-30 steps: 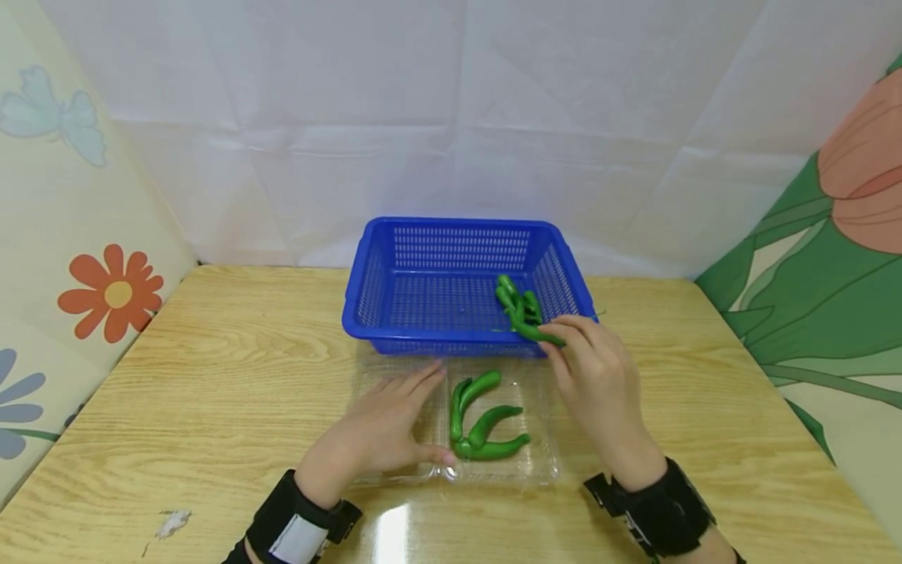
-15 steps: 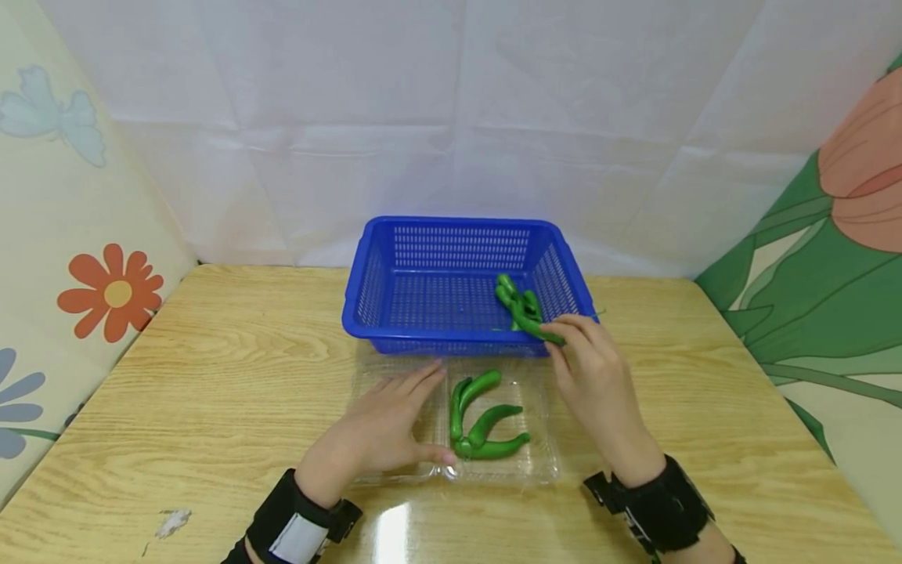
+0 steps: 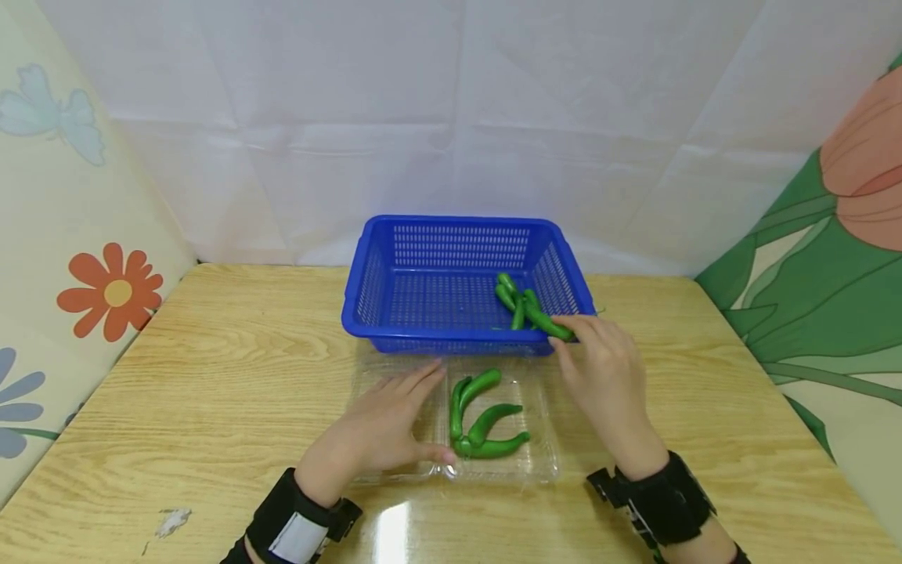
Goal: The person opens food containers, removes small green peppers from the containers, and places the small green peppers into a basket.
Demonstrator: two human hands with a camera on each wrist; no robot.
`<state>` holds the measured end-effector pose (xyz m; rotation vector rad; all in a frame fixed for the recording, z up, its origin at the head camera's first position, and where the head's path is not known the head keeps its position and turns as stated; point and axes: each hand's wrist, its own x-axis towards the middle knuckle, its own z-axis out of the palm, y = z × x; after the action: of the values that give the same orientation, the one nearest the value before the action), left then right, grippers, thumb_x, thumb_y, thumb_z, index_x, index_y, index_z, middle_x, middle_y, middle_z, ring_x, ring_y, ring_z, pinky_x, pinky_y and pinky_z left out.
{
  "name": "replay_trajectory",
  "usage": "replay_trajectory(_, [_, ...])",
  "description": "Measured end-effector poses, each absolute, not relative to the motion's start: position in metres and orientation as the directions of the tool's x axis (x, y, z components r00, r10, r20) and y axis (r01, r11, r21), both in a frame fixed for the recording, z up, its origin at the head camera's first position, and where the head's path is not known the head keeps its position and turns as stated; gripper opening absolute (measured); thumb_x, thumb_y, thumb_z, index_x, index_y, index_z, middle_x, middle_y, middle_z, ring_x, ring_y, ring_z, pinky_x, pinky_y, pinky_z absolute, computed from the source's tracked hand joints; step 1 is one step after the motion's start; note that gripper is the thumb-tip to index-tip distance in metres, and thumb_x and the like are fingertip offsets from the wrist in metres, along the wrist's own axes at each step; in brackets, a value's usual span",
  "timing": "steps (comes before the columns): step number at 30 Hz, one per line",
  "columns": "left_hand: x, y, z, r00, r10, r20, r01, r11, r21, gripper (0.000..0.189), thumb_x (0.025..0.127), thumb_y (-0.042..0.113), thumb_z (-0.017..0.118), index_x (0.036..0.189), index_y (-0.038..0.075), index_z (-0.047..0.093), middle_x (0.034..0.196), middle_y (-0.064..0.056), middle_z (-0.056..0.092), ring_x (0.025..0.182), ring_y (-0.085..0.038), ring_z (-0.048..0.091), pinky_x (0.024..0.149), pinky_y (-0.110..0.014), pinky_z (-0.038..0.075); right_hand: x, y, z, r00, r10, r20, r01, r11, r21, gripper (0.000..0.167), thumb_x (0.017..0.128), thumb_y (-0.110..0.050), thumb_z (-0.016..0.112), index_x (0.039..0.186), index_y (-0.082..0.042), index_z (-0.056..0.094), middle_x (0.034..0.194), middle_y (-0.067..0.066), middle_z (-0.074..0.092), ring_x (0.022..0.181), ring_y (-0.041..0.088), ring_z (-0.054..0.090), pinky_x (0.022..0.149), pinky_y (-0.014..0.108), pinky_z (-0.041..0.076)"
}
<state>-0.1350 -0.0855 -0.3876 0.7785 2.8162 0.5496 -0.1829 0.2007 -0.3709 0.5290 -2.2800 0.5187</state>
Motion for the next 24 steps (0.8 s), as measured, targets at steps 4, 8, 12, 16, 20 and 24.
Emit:
replay_trajectory(4, [-0.1349,-0.0856,-0.3872,-0.850,0.522,-0.065,0.460,0.797,0.392,0.109,0.077,0.071,0.066,0.158,0.013,0.023,0.164,-0.006,0.019,0.145,-0.035,0.027,0.118,-0.054,0.022,-0.1832,0.2014,-0.3715,-0.663,-0.217,0.717,-0.502,0.839,-0.209,0.032,0.081,-0.001,0.081,0.111,0.001,0.070,0.104,0.019,0.070,0.094,0.037,0.065,0.083,0.050,0.053])
replay_trajectory(8, [-0.1347,-0.0855,-0.3866,-0.850,0.522,-0.069,0.458,0.797,0.393,0.109,0.077,0.071,0.066,0.158,0.013,0.023,0.164,-0.005,0.018,0.146,-0.034,0.027,0.118,-0.054,0.022,-0.1825,0.2016,-0.3715,-0.675,-0.213,0.706,-0.492,0.843,-0.217,0.034,0.081,-0.001,0.080,0.114,0.002,0.070,0.105,0.019,0.070,0.095,0.037,0.064,0.084,0.051,0.052])
replay_trajectory(12, [-0.1347,-0.0853,-0.3860,-0.849,0.523,-0.071,0.457,0.797,0.395,0.109,0.077,0.070,0.067,0.158,0.012,0.023,0.164,-0.005,0.018,0.146,-0.034,0.026,0.118,-0.055,0.022,-0.1825,0.2024,-0.3720,-0.681,-0.212,0.701,-0.487,0.846,-0.217,0.036,0.082,-0.001,0.079,0.116,0.002,0.069,0.107,0.019,0.070,0.096,0.037,0.064,0.085,0.051,0.052])
replay_trajectory(16, [-0.1346,-0.0854,-0.3859,-0.849,0.523,-0.070,0.458,0.796,0.395,0.108,0.077,0.069,0.067,0.158,0.012,0.024,0.164,-0.005,0.019,0.146,-0.034,0.027,0.118,-0.054,0.022,-0.1829,0.2032,-0.3726,-0.680,-0.215,0.701,-0.487,0.847,-0.213,0.036,0.083,-0.002,0.079,0.117,0.002,0.069,0.107,0.019,0.070,0.096,0.037,0.064,0.084,0.051,0.052])
replay_trajectory(20, [-0.1344,-0.0855,-0.3862,-0.850,0.523,-0.068,0.458,0.796,0.395,0.108,0.077,0.069,0.068,0.158,0.012,0.024,0.164,-0.006,0.019,0.146,-0.034,0.026,0.118,-0.054,0.022,-0.1828,0.2030,-0.3727,-0.678,-0.215,0.703,-0.489,0.846,-0.212,0.036,0.083,-0.003,0.078,0.118,0.002,0.069,0.107,0.020,0.070,0.097,0.038,0.064,0.085,0.051,0.052])
replay_trajectory(24, [-0.1343,-0.0857,-0.3862,-0.850,0.523,-0.067,0.459,0.796,0.394,0.108,0.077,0.069,0.067,0.158,0.012,0.024,0.164,-0.006,0.019,0.146,-0.034,0.027,0.118,-0.054,0.022,-0.1829,0.2035,-0.3727,-0.679,-0.213,0.702,-0.486,0.848,-0.212,0.037,0.083,-0.003,0.078,0.118,0.002,0.068,0.108,0.020,0.070,0.098,0.038,0.064,0.086,0.052,0.052])
